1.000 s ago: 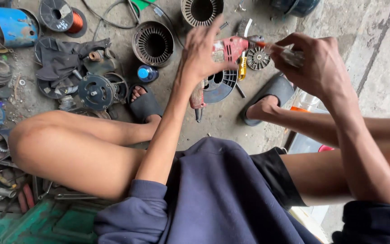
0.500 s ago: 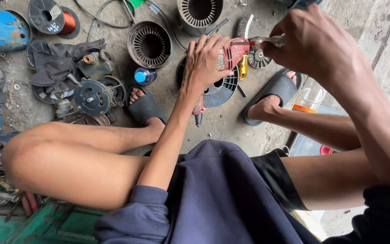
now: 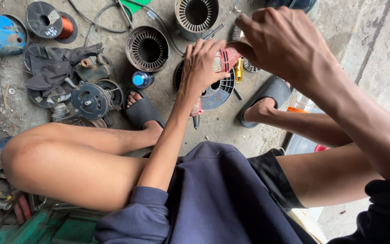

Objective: Disassembling and inspecting the internal components of a handheld power drill on a workshop floor.

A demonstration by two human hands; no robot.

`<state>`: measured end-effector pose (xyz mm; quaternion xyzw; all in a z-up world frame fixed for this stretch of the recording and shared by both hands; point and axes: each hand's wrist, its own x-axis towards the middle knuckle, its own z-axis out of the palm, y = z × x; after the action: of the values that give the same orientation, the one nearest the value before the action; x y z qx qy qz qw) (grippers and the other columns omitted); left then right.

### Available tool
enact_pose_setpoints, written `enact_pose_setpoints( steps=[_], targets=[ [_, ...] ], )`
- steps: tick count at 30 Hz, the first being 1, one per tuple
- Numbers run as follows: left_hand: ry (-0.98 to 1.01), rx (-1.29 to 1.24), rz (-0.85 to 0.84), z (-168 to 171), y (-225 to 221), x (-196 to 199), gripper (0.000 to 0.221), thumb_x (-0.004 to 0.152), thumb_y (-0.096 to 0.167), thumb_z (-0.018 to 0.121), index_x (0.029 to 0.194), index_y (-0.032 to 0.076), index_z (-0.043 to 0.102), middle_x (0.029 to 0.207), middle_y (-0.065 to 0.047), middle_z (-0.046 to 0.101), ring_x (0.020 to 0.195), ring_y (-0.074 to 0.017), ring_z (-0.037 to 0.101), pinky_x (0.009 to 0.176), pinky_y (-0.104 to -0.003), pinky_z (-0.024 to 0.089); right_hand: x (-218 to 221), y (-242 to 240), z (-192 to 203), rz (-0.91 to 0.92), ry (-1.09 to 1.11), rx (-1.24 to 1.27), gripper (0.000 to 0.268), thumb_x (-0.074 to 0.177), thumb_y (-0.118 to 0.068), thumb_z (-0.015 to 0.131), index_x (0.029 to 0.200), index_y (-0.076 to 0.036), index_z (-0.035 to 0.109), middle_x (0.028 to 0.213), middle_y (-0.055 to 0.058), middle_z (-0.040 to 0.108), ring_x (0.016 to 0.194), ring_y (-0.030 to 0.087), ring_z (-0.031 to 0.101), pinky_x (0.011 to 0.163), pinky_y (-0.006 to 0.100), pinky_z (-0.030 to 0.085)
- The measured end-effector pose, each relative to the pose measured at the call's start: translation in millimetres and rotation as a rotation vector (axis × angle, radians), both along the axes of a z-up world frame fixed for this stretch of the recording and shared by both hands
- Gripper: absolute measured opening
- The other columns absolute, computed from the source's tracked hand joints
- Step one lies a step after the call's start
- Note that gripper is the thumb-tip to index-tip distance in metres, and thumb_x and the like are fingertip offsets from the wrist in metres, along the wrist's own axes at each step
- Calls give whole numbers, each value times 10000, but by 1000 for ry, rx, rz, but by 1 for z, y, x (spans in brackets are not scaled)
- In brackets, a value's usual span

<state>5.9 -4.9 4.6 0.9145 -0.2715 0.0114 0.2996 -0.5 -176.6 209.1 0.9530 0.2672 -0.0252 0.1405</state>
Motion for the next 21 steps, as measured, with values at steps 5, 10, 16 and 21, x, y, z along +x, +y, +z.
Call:
enact_pose_setpoints(
  steps=[5,10,16,21],
  targets=[
    [19,1,0,4,4,-3,938,530,416,1021,1341,132,644,1251,-1,699,1037,-196,595,965,-390,399,0,4,13,98,21,120,350,920,-249,730,1262,-174,734,1166,31,709,913,154,672,570,263,606],
    [20,-22,-24,9,6,-2,950,538,423,1017,1358,133,631,1256,-4,695,1060,-203,587,984,-399,393,-3,6,5,-15,37,157,476,986,-386,751,1233,12,668,1066,164,658,546,196,710,361,248,616],
    [-5,-79,-72,25,12,-3,791,604,384,944,1294,128,653,1280,-38,655,1081,-255,562,953,-422,390,-8,4,-4,84,42,291,410,885,-1,670,1285,-81,708,1200,133,604,890,241,630,667,278,649],
    [141,-41,-131,22,20,0,871,671,500,900,1408,161,583,1327,-45,632,1201,-261,564,998,-438,405,0,-11,-60,31,-104,400,315,918,-167,711,1199,-64,615,973,156,528,770,434,679,506,529,565]
  ],
)
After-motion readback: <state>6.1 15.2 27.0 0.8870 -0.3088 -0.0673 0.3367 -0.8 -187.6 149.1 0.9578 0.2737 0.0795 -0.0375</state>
